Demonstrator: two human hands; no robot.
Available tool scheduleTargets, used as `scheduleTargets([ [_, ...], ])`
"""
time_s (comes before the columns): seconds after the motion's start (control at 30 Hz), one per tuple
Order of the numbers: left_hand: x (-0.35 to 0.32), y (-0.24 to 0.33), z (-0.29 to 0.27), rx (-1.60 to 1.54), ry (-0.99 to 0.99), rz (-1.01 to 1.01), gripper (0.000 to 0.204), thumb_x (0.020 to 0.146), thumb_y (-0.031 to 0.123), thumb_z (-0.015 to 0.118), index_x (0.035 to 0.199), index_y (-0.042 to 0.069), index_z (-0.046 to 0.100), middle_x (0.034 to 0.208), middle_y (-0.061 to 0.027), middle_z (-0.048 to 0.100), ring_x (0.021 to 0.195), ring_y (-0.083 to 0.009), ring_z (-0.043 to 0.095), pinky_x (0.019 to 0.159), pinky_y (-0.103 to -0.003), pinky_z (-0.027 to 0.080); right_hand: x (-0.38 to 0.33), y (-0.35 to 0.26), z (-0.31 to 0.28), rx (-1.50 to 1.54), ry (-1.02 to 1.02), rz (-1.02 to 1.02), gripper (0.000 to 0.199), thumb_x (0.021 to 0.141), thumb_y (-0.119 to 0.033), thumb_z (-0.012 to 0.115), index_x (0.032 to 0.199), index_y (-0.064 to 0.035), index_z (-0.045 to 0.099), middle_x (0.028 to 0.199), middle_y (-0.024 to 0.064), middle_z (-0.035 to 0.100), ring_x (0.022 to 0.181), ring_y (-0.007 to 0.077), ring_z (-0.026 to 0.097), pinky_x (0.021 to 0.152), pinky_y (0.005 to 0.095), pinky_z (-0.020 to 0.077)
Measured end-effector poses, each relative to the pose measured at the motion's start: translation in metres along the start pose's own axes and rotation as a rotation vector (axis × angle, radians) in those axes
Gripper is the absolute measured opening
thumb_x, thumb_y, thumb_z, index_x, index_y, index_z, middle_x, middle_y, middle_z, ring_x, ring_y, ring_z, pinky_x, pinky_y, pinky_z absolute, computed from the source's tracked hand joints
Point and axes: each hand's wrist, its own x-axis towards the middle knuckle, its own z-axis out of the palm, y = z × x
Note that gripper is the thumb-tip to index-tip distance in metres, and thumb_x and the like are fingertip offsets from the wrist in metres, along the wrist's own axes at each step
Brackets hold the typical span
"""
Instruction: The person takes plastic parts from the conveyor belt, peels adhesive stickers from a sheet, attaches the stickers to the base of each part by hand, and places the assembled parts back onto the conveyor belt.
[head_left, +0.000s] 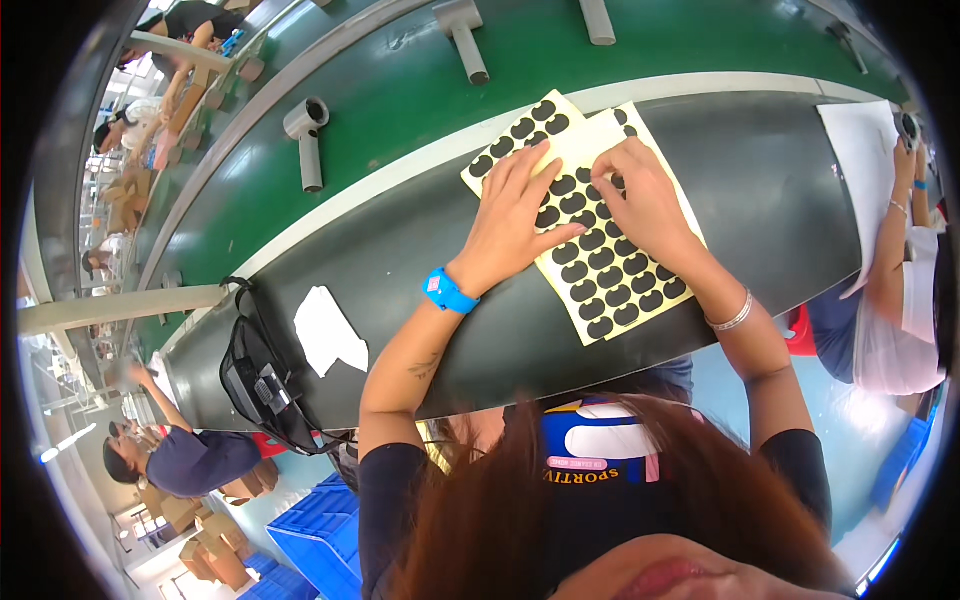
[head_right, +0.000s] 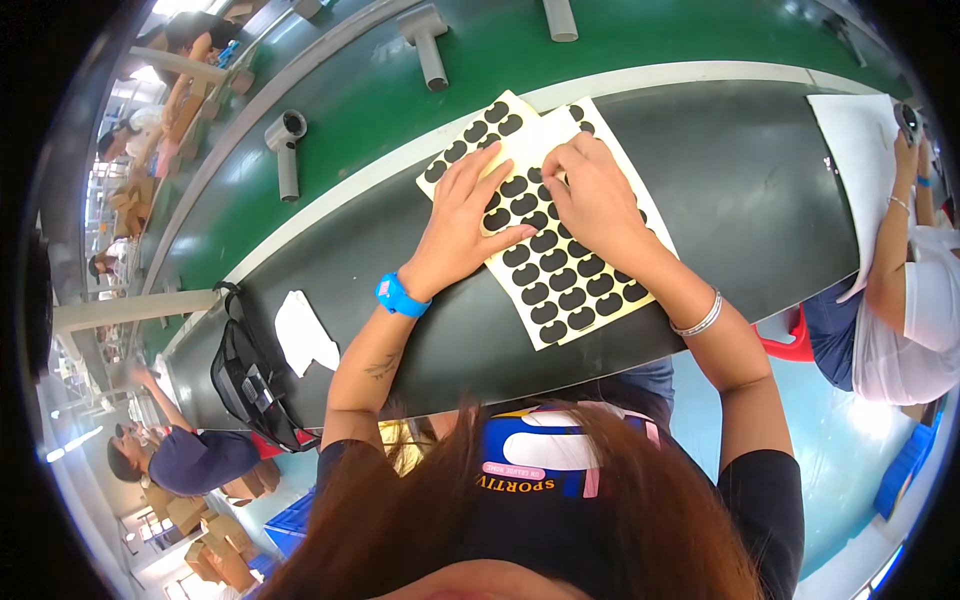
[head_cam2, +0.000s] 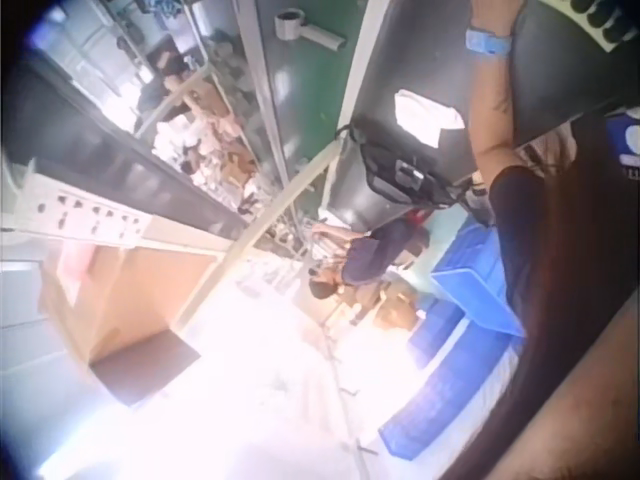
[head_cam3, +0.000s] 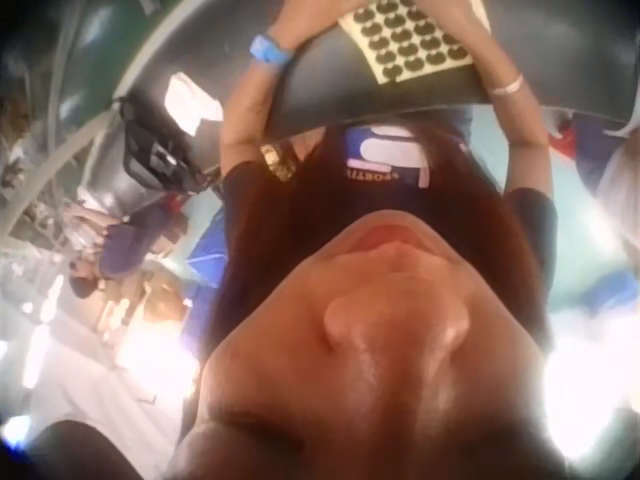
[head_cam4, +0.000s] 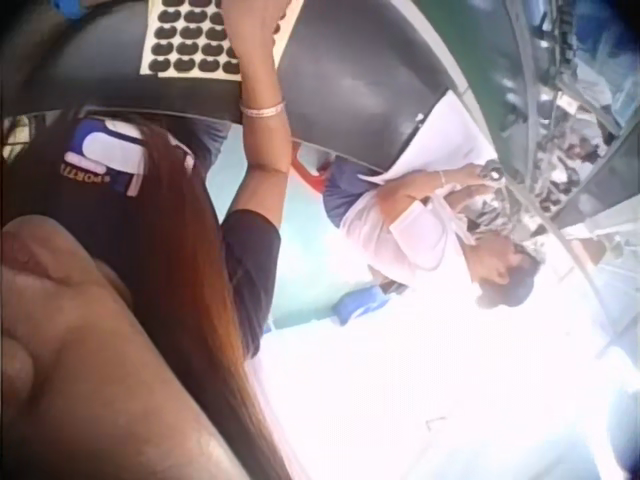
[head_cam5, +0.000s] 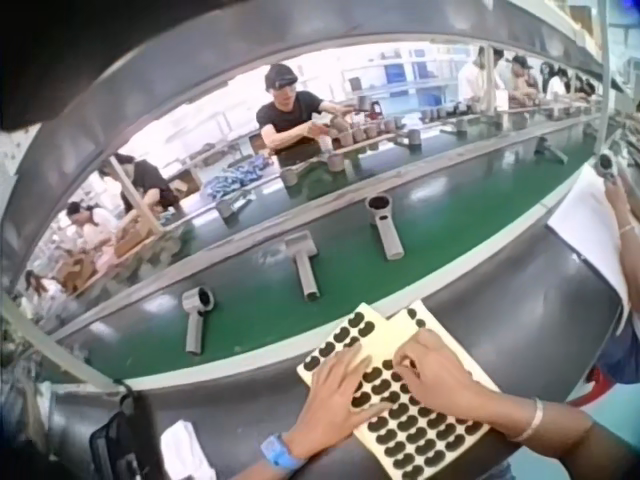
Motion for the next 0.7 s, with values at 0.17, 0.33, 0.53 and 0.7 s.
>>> scheduleTargets([
  [0.17,0.0,0.003,0.0,-0.01,0.021,0.006,0.073,0.071,0.037,0.078,0.126,-0.001,0.05,0.141,-0.0184,0.038,0.129,-0.0373,0.035,0.106,-0.048,0.029,0.003,-0.006,-0.004,0.096,-0.021,0.122,0.012,0.08,-0.005,0.067,0.087,-0.0028,0.058,0.084,0.0083,0.056,0.072,0.0217,0.057,0.067,0.0327,0.0471],
  [0.33,-0.005,0.001,0.001,-0.038,0.039,-0.016,0.074,0.07,0.037,0.079,0.128,0.001,0.05,0.142,-0.0167,0.039,0.129,-0.0362,0.036,0.107,-0.048,0.028,0.027,-0.009,-0.025,0.183,-0.065,0.074,0.011,0.08,-0.006,0.069,0.087,-0.0025,0.062,0.081,0.0035,0.058,0.072,0.0121,0.056,0.065,0.0271,0.045],
  [0.53,-0.001,0.002,0.006,-0.041,0.063,0.011,0.073,0.071,0.038,0.078,0.129,0.003,0.05,0.142,-0.0152,0.039,0.127,-0.0367,0.038,0.106,-0.048,0.029,0.144,0.087,0.01,0.045,0.272,0.186,0.048,0.082,-0.018,0.07,0.123,-0.0063,0.047,0.09,0.0085,0.066,0.082,0.0197,0.064,0.073,0.0306,0.0503],
  [0.7,-0.004,0.002,0.002,-0.034,0.045,0.012,0.072,0.075,0.041,0.074,0.128,0.0,0.05,0.141,-0.0177,0.038,0.128,-0.0384,0.036,0.107,-0.051,0.026,0.173,0.08,0.016,-0.236,0.251,0.269,0.073,0.075,-0.028,0.078,0.132,-0.009,0.036,0.088,0.0135,0.067,0.08,0.0284,0.066,0.074,0.0368,0.0518],
])
